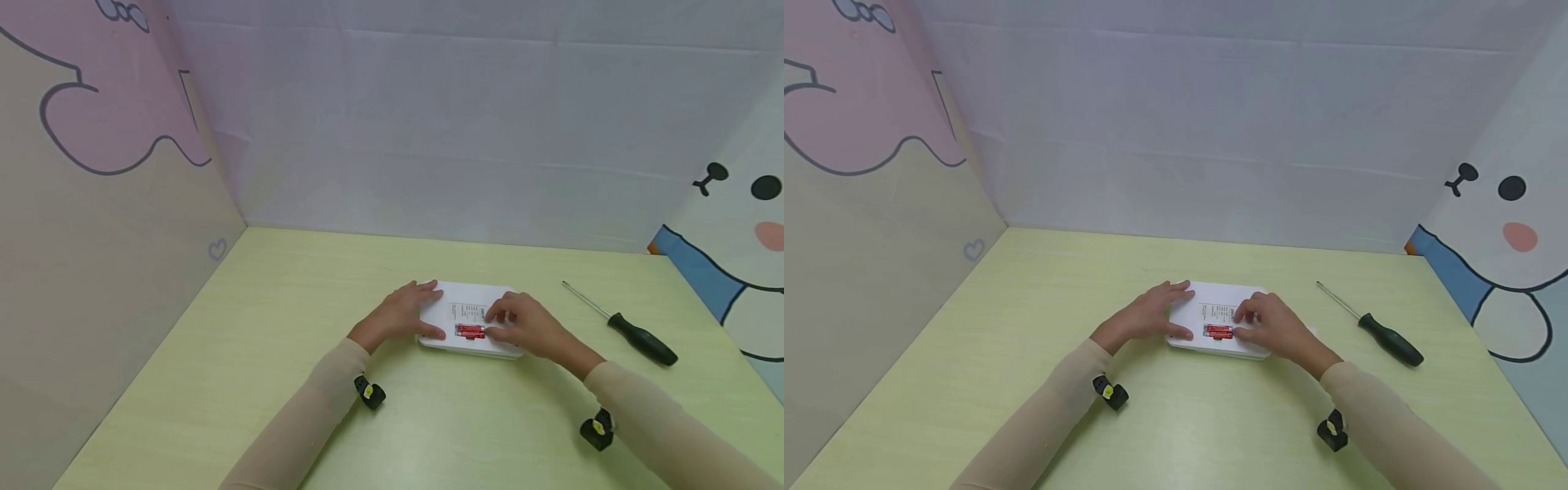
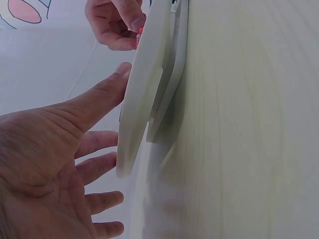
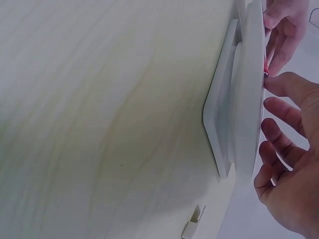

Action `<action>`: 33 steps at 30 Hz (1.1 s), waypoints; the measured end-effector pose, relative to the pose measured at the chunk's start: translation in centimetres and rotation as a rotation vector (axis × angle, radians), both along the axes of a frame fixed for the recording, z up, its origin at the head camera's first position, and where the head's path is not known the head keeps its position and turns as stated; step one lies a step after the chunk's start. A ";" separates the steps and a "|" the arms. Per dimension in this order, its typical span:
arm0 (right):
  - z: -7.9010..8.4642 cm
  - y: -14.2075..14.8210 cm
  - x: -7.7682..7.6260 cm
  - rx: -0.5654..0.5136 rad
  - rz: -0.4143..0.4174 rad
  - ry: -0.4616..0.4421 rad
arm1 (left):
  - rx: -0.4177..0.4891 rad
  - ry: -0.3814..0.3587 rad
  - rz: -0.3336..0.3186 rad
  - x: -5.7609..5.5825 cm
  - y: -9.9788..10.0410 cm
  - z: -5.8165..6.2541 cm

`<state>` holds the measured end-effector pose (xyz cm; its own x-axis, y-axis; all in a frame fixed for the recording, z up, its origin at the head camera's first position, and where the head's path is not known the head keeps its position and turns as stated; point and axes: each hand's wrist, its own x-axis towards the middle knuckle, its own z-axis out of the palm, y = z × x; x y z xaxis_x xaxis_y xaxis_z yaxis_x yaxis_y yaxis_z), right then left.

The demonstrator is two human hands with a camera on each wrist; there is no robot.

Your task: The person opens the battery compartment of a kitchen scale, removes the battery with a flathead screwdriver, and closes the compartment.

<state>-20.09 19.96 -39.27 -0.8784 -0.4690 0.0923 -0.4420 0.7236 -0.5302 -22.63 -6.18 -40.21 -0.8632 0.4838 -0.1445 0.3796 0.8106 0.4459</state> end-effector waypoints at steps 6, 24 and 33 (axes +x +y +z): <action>-0.1 -0.3 0.1 0.031 0.004 0.011 | 0.007 -0.005 0.001 0.0 0.0 0.0; 0.2 -1.0 0.3 0.111 0.033 0.121 | 0.008 -0.008 0.001 0.0 0.0 0.1; 0.2 -1.2 -0.5 0.091 0.087 0.080 | 0.012 -0.024 0.010 0.0 0.0 0.2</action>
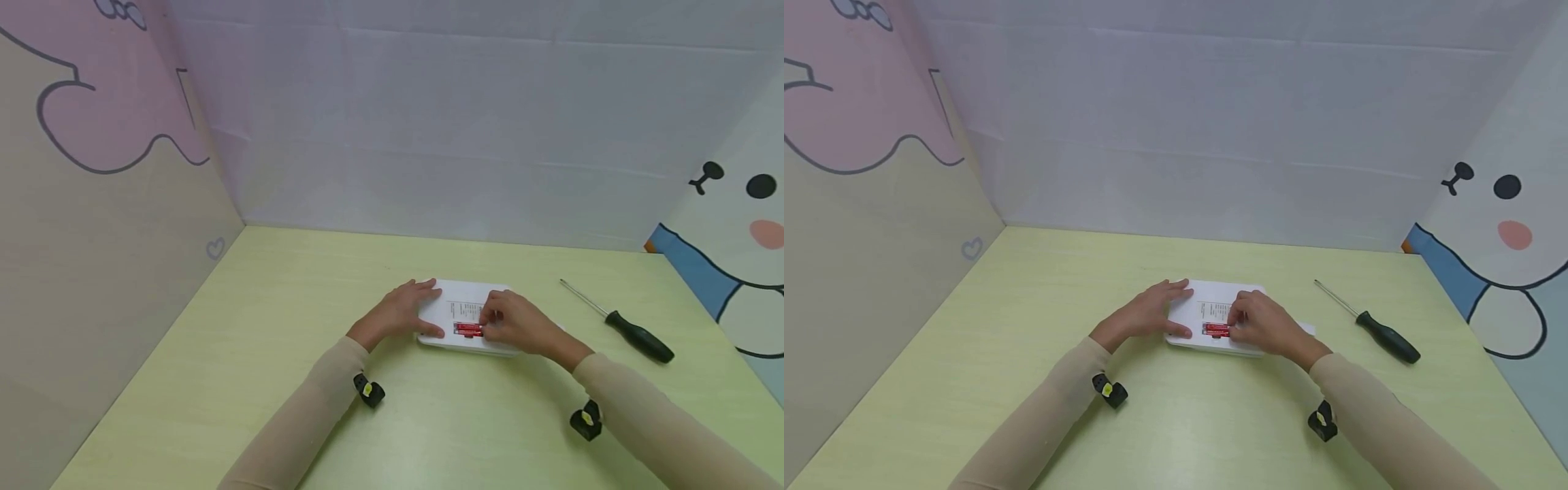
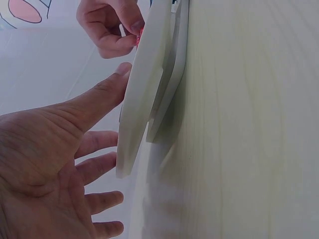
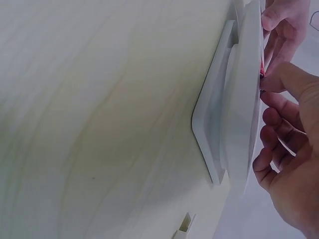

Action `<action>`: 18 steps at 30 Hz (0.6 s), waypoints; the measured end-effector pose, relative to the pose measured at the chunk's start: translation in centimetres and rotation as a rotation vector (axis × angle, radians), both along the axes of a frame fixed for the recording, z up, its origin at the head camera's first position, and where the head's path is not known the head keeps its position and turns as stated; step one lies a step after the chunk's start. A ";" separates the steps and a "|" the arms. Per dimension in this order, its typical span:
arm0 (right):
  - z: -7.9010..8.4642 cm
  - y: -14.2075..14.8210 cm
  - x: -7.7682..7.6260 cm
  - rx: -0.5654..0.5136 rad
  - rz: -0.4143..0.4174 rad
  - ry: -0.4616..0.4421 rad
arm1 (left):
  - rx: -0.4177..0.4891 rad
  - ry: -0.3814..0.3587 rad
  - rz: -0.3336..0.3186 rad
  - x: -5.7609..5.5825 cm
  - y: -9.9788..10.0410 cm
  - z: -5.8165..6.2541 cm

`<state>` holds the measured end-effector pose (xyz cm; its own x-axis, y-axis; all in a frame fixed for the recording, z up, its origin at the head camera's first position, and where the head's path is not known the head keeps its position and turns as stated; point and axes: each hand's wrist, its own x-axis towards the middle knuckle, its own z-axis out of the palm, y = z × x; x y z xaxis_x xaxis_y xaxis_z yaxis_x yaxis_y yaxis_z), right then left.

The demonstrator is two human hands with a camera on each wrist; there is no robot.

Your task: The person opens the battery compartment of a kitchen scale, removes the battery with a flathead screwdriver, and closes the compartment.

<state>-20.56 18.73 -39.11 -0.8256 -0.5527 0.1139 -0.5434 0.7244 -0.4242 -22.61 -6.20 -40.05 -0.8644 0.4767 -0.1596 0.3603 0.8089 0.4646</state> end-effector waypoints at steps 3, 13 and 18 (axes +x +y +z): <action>0.0 0.0 -0.2 0.003 0.003 -0.027 | -0.004 0.003 -0.003 0.0 0.0 0.0; -0.4 0.2 -0.2 -0.015 -0.008 -0.044 | -0.011 0.004 -0.005 -0.1 0.1 -0.1; -0.4 0.2 -0.2 -0.016 -0.009 -0.052 | -0.016 0.005 -0.003 -0.1 0.1 -0.1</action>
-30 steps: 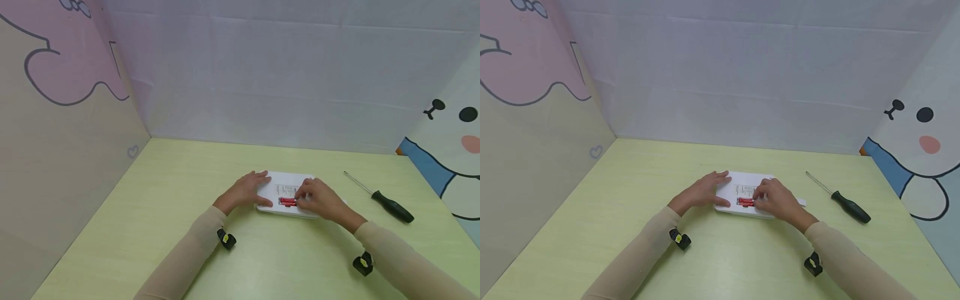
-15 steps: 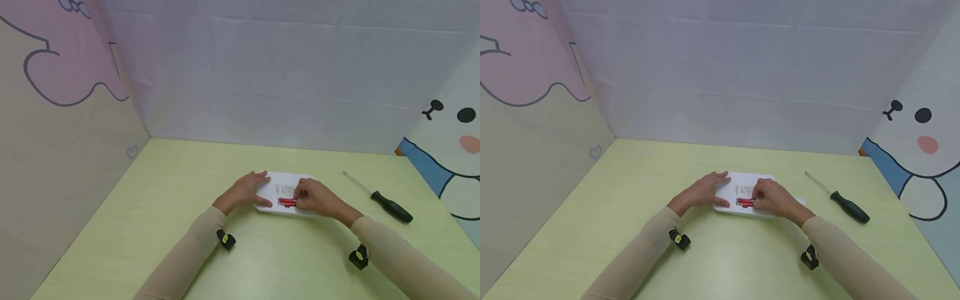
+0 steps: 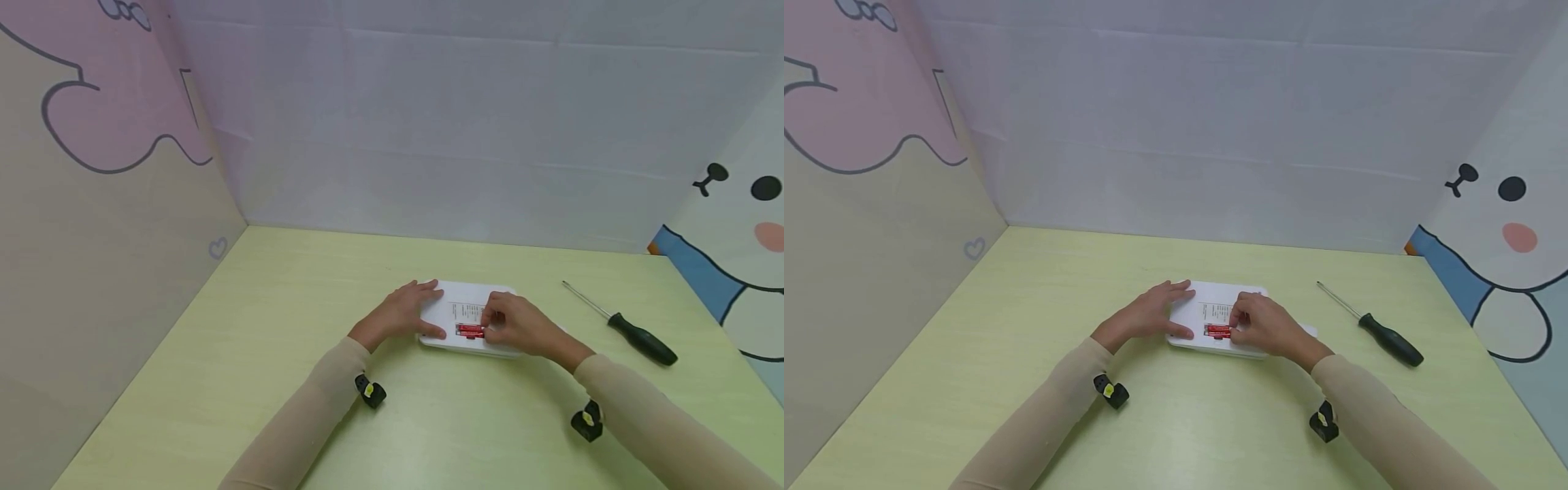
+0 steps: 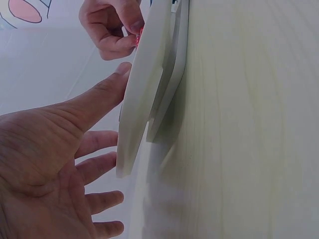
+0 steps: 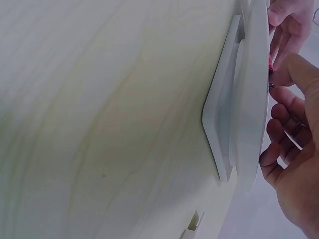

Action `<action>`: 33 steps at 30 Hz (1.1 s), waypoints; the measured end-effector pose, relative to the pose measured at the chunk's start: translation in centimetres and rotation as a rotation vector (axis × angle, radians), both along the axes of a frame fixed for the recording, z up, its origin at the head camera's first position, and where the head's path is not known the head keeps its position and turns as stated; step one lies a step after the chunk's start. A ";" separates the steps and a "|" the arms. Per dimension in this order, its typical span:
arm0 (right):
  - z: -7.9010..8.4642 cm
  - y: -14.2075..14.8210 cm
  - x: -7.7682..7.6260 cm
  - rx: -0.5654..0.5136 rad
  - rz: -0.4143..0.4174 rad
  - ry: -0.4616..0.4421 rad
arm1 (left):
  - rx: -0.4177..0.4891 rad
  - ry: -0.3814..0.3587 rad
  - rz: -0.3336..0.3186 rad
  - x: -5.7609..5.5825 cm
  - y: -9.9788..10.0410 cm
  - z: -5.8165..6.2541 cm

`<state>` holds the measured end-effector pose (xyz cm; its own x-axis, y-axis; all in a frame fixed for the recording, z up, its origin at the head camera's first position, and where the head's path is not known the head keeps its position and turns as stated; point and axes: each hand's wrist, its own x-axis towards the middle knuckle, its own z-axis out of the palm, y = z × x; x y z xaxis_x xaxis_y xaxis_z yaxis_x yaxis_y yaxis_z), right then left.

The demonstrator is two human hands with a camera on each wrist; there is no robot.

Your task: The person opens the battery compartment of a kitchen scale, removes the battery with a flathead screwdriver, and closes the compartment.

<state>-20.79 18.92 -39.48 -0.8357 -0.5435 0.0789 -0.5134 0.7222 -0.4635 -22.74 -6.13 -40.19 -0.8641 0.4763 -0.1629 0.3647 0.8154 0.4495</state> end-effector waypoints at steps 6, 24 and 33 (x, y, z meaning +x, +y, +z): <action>0.3 0.1 -0.1 -0.007 0.011 0.004 | 0.001 0.002 -0.006 0.0 0.1 0.0; 0.7 -0.3 -0.1 0.038 0.028 -0.005 | 0.032 -0.012 0.004 0.0 -0.3 0.0; -0.2 -0.2 0.1 0.000 -0.008 0.007 | 0.039 -0.007 -0.006 -0.1 -0.2 -0.2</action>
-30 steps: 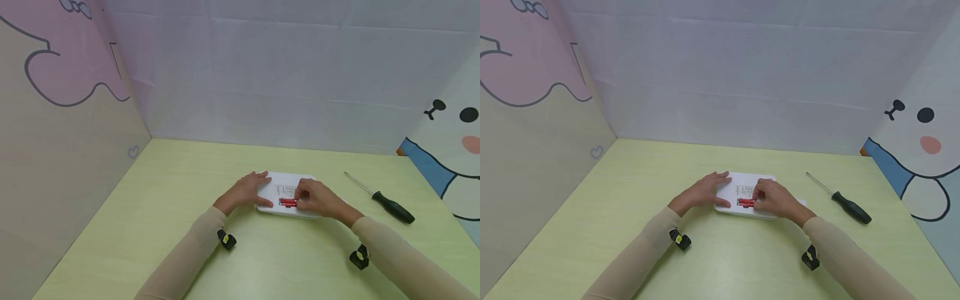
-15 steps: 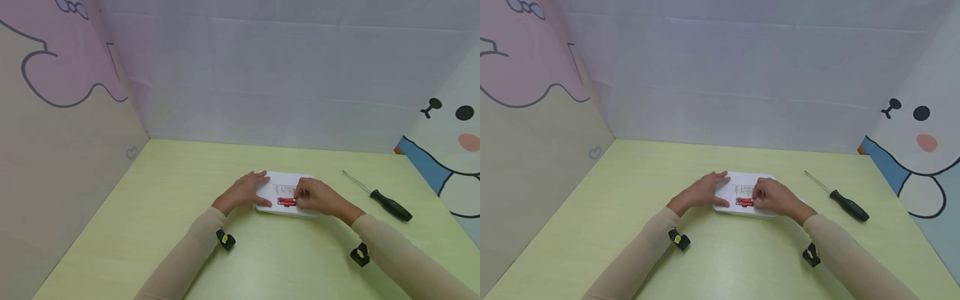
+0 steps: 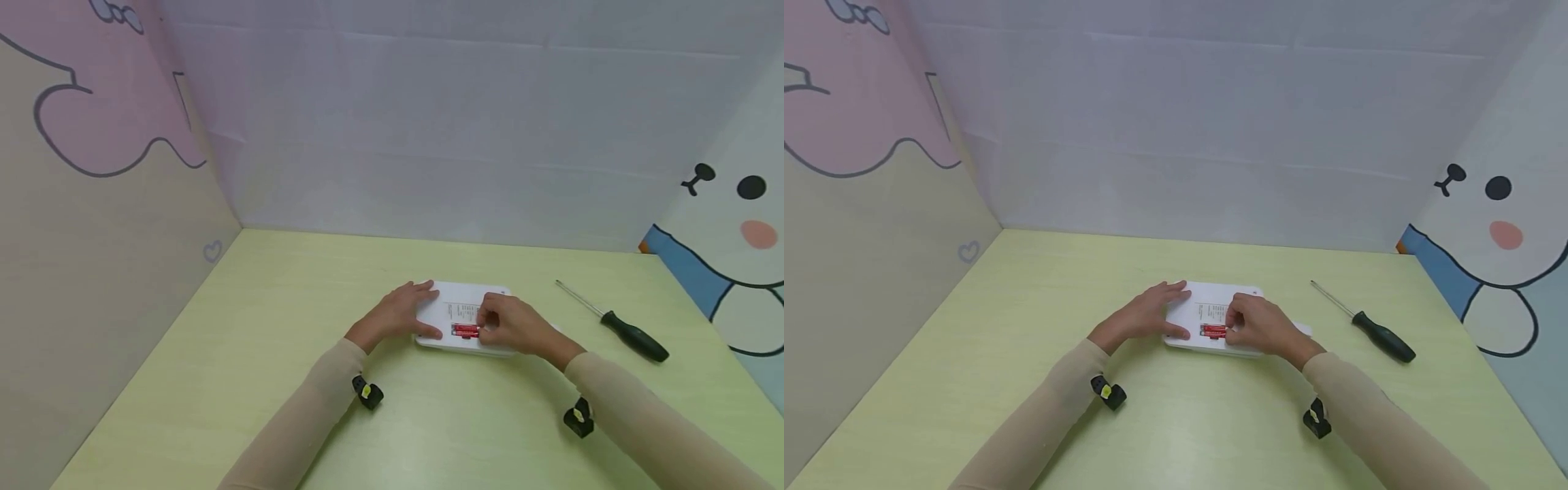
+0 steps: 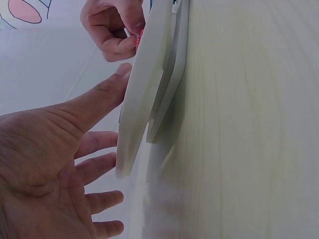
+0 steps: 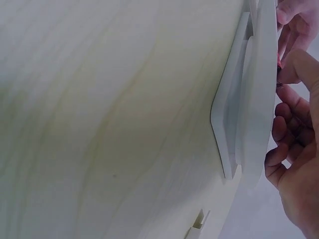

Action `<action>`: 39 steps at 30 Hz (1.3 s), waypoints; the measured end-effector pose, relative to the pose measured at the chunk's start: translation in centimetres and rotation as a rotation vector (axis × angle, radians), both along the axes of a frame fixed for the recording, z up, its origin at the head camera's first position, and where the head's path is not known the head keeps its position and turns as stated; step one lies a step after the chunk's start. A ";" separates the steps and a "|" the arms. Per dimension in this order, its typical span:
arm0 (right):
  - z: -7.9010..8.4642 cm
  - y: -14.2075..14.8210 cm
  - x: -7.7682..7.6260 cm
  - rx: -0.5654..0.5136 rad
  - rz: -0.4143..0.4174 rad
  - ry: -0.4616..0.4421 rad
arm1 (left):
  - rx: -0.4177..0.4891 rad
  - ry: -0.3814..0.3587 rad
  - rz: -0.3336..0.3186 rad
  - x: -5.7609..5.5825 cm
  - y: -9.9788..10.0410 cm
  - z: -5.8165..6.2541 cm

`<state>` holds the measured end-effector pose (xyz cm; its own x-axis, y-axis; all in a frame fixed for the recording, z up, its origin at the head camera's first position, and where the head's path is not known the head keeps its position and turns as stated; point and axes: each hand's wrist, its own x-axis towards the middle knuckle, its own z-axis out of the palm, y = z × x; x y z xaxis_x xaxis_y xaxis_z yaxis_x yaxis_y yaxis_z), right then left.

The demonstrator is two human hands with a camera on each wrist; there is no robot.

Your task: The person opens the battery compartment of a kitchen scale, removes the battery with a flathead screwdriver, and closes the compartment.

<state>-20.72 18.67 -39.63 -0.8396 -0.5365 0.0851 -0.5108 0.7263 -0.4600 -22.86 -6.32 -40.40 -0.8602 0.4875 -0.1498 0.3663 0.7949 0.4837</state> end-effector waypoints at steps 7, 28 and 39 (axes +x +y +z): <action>-0.2 0.3 0.1 -0.031 -0.003 0.003 | 0.017 -0.007 0.007 0.0 0.2 -0.1; 0.0 0.7 -0.1 -0.046 0.000 -0.004 | 0.012 0.008 -0.002 0.1 0.0 0.1; 0.4 4.2 0.1 -0.160 -0.078 -0.001 | -0.004 0.017 -0.008 0.0 -0.1 0.1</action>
<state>-20.59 22.84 -39.25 -0.8782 -0.4496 0.1630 -0.4552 0.6813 -0.5733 -22.82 -6.41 -40.31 -0.8585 0.4942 -0.1371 0.3810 0.7935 0.4746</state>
